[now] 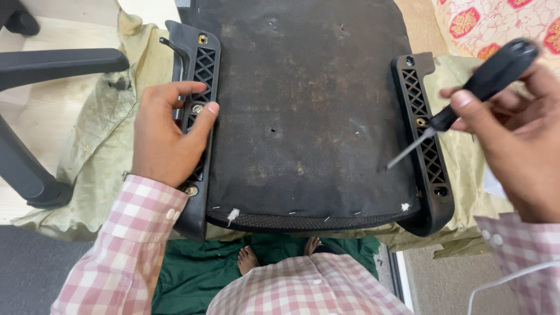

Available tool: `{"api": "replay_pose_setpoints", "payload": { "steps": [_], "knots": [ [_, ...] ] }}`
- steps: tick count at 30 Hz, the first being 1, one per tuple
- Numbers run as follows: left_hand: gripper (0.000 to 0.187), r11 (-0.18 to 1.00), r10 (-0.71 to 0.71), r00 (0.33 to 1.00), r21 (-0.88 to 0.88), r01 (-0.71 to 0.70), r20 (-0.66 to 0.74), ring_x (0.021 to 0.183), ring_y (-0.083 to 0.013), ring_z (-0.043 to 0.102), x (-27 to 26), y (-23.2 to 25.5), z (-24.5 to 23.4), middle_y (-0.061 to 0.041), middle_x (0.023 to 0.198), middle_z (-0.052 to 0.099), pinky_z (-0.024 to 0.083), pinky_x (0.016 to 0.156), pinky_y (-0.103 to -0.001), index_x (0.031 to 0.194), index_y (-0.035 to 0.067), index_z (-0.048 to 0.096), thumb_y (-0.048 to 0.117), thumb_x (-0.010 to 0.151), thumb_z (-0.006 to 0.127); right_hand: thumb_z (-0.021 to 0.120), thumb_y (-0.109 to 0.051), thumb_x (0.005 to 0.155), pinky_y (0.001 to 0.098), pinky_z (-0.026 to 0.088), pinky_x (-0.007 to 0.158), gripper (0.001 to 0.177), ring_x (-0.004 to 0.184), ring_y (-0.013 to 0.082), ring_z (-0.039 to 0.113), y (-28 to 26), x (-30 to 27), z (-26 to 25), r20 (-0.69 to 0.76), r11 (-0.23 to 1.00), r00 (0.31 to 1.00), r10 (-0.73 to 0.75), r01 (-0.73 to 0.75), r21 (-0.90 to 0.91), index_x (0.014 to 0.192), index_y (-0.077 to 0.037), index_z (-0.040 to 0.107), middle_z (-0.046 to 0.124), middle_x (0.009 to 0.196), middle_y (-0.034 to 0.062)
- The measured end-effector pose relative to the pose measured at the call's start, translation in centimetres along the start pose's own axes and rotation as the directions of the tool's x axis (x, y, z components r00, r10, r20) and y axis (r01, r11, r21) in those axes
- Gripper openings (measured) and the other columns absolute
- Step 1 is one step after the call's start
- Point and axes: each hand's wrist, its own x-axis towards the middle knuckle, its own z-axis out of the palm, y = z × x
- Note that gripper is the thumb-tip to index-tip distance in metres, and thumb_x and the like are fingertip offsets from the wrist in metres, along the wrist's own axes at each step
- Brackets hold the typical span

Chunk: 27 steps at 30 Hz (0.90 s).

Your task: The person uses a screwdriver to remove screws from the underside of an office chair seat. They systematically loosen and remove multiple screws from the plastic frame, detaching the seat from the chair base.

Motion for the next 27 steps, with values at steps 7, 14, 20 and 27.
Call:
{"api": "replay_pose_setpoints", "payload": {
  "steps": [7,14,20,27],
  "knots": [
    [0.052,0.910,0.113,0.984,0.383,-0.159,0.142,0.128,-0.0443,0.037,-0.5,3.8,3.5,-0.026,0.134,0.047,0.030,0.108,-0.058,0.120,0.009,0.071,0.033,0.077,0.086,0.067,0.002,0.117,0.0337,0.064,0.103,0.052,0.115,0.0210,0.066,5.4,6.2,-4.2,0.029,0.945,0.948,-0.317,0.318,-0.077,0.157,0.000,0.033,0.053,0.136,0.0168],
    [0.060,0.963,0.157,0.918,0.150,-0.224,0.365,0.137,-0.0407,0.037,-0.4,8.8,11.8,-0.020,0.140,0.047,0.019,0.117,-0.058,0.129,0.009,0.063,0.036,0.078,0.081,0.067,0.008,0.111,0.0302,0.067,0.090,0.067,0.111,0.0233,0.074,6.8,12.0,-3.7,0.067,0.788,0.809,-0.584,0.585,-0.192,0.153,-0.006,0.017,0.061,0.134,0.0193],
    [0.056,0.965,0.254,0.888,-0.046,-0.257,0.382,0.135,-0.0373,0.046,1.6,12.6,19.7,-0.016,0.138,0.055,0.029,0.116,-0.053,0.132,0.007,0.061,0.034,0.086,0.077,0.072,0.007,0.112,0.0312,0.067,0.081,0.064,0.112,0.0255,0.075,7.3,15.0,-3.5,0.083,0.766,0.786,-0.613,0.617,-0.180,0.154,-0.011,0.028,0.065,0.125,0.0195],
    [0.050,0.972,0.228,0.931,-0.116,-0.202,0.285,0.116,-0.0346,0.061,7.8,14.7,27.1,-0.014,0.126,0.065,0.046,0.100,-0.044,0.131,0.009,0.064,0.029,0.086,0.076,0.072,0.007,0.107,0.0314,0.068,0.082,0.066,0.114,0.0265,0.074,8.6,16.9,-3.9,0.109,0.717,0.722,-0.683,0.691,-0.087,0.153,-0.012,0.029,0.065,0.126,0.0193]
  ]
}}
